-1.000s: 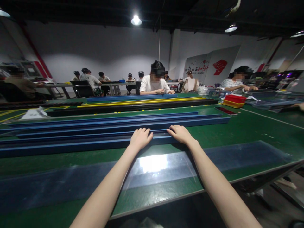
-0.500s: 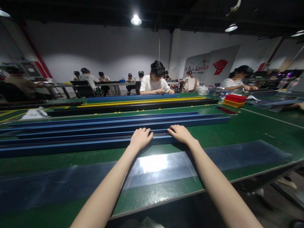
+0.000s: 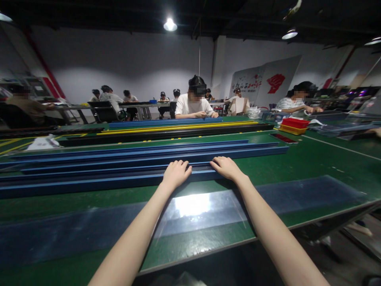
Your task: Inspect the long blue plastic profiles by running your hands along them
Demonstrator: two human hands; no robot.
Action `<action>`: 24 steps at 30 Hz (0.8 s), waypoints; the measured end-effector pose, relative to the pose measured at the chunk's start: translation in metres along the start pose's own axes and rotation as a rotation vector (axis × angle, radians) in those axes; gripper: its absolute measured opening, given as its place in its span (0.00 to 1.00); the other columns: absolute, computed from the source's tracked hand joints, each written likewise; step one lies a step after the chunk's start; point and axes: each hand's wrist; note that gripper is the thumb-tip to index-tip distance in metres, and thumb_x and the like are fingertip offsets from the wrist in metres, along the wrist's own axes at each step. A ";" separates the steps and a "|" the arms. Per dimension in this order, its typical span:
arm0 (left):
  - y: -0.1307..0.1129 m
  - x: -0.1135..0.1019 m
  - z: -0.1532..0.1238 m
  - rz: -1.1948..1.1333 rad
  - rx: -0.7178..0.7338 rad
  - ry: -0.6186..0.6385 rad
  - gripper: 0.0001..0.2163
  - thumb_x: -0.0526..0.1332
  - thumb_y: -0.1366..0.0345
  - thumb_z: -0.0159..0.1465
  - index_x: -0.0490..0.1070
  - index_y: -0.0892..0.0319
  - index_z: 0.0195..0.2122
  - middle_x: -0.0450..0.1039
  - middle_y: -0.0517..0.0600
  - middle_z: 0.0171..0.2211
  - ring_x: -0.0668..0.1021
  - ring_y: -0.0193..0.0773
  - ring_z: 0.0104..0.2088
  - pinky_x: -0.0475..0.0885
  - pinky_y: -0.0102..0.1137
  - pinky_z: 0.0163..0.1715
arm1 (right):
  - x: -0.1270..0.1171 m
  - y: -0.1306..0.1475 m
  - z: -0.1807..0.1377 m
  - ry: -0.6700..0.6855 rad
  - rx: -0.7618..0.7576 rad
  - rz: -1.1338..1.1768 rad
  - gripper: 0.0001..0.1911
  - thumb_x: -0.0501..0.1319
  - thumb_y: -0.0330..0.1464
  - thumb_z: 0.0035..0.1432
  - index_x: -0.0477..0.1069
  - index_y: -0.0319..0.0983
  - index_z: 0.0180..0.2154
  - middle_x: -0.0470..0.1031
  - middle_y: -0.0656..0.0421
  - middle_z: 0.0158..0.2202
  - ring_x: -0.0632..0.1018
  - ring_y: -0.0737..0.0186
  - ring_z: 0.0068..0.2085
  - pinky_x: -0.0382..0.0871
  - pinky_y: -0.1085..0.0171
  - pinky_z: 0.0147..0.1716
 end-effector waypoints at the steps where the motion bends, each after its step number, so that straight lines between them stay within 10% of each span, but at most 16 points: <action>1: 0.000 0.000 0.000 0.004 0.003 -0.002 0.20 0.42 0.58 0.65 0.65 0.60 0.50 0.72 0.54 0.42 0.71 0.43 0.42 0.63 0.35 0.42 | 0.000 0.000 0.000 -0.002 -0.002 -0.002 0.22 0.41 0.42 0.63 0.69 0.39 0.39 0.74 0.54 0.41 0.72 0.59 0.44 0.59 0.66 0.40; 24: 0.001 0.002 0.000 0.023 0.010 -0.007 0.20 0.41 0.57 0.66 0.65 0.59 0.49 0.72 0.54 0.42 0.71 0.43 0.42 0.63 0.35 0.41 | 0.002 -0.002 0.001 -0.023 -0.014 -0.009 0.21 0.42 0.41 0.63 0.69 0.39 0.39 0.74 0.53 0.40 0.73 0.59 0.44 0.59 0.66 0.39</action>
Point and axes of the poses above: each hand's wrist, its own z-axis towards the middle knuckle, its own x-axis out of the palm, y = z × x
